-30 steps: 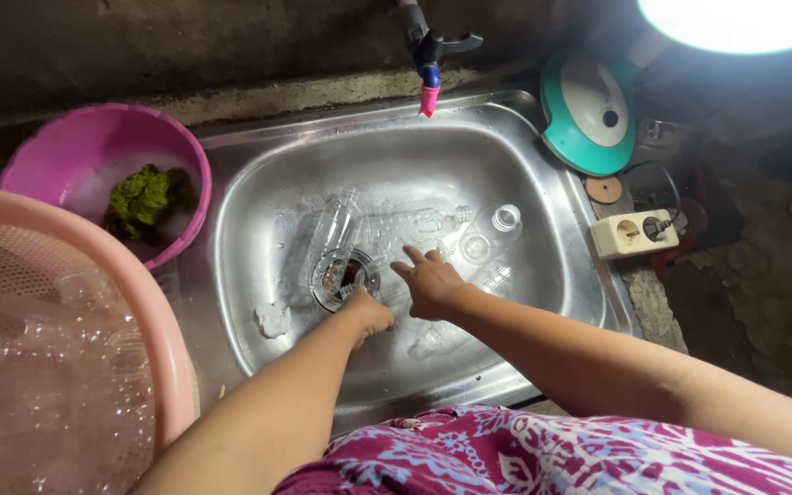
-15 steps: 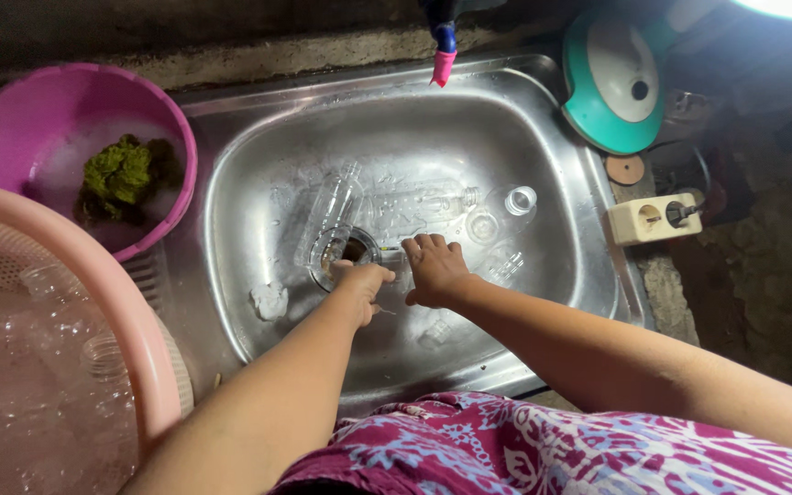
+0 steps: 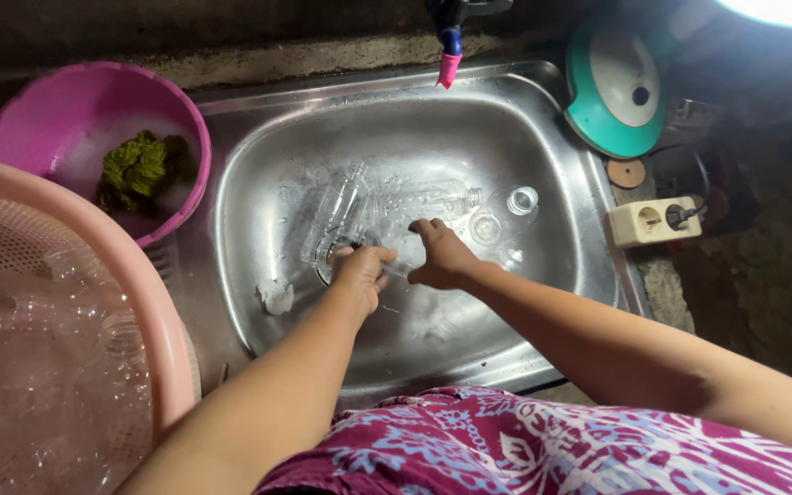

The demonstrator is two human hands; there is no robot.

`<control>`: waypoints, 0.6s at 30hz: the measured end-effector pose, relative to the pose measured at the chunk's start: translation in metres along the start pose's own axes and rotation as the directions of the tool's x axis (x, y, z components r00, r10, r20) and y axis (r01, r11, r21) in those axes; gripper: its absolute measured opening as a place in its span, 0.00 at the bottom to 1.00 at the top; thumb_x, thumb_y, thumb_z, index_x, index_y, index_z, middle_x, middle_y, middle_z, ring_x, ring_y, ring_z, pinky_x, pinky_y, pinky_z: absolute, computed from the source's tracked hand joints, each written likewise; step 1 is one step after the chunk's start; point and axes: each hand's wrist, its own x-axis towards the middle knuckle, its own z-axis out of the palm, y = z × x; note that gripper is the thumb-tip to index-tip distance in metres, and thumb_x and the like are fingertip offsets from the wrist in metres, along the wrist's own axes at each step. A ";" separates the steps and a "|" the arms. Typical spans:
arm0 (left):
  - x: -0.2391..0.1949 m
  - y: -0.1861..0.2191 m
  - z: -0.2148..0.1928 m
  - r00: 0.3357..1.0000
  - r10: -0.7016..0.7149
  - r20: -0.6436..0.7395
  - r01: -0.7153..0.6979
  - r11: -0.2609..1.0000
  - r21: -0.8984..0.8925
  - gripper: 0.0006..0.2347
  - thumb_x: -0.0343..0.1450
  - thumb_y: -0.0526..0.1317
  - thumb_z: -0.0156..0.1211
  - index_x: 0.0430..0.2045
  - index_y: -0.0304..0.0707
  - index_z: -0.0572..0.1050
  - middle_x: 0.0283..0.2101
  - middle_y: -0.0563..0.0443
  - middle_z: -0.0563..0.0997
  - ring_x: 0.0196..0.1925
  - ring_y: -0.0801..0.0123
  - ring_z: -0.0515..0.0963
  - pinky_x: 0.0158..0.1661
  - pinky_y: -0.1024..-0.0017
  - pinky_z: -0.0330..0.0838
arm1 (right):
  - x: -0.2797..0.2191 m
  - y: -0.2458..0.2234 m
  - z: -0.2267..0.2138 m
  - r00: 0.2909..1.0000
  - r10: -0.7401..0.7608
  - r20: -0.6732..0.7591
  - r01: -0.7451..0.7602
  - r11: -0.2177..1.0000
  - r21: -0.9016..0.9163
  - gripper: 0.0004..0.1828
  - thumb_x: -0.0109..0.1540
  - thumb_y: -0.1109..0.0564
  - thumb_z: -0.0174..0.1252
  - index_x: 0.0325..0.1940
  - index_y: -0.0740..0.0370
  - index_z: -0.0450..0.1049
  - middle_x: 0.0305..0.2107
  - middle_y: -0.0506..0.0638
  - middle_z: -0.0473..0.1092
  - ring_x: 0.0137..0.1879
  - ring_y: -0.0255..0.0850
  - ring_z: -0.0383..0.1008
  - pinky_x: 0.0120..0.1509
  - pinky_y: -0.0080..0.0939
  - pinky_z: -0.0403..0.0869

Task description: The person washes clear plastic bottles in a sink, rinses them under running water, and places them into a pink colander. The person then uses a cloth to wipe the bottles and the sink area.

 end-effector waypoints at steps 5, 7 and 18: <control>-0.038 0.023 0.014 0.996 0.029 0.089 -0.033 0.998 0.047 0.29 0.57 0.41 0.78 0.51 0.39 0.71 0.44 0.47 0.75 0.44 0.62 0.71 0.38 0.61 0.66 | -0.010 -0.017 -0.033 1.000 0.024 -0.005 -0.022 0.962 0.271 0.53 0.42 0.51 0.77 0.68 0.58 0.61 0.58 0.60 0.70 0.63 0.53 0.73 0.62 0.47 0.74; -0.059 0.037 0.017 0.995 0.046 0.091 -0.051 0.997 0.054 0.33 0.56 0.44 0.78 0.55 0.43 0.66 0.47 0.49 0.75 0.47 0.64 0.73 0.40 0.62 0.68 | -0.017 -0.034 -0.048 0.999 0.046 0.005 -0.044 0.921 0.387 0.56 0.43 0.53 0.78 0.71 0.57 0.58 0.58 0.59 0.69 0.64 0.49 0.70 0.61 0.46 0.74; -0.196 0.114 0.002 0.756 0.631 0.176 -0.643 0.765 0.018 0.38 0.57 0.42 0.76 0.61 0.37 0.60 0.58 0.34 0.73 0.59 0.53 0.76 0.58 0.60 0.73 | -0.064 -0.138 -0.121 0.953 -0.203 -0.223 0.290 0.818 0.497 0.47 0.49 0.60 0.75 0.68 0.57 0.59 0.60 0.55 0.69 0.63 0.43 0.73 0.60 0.42 0.77</control>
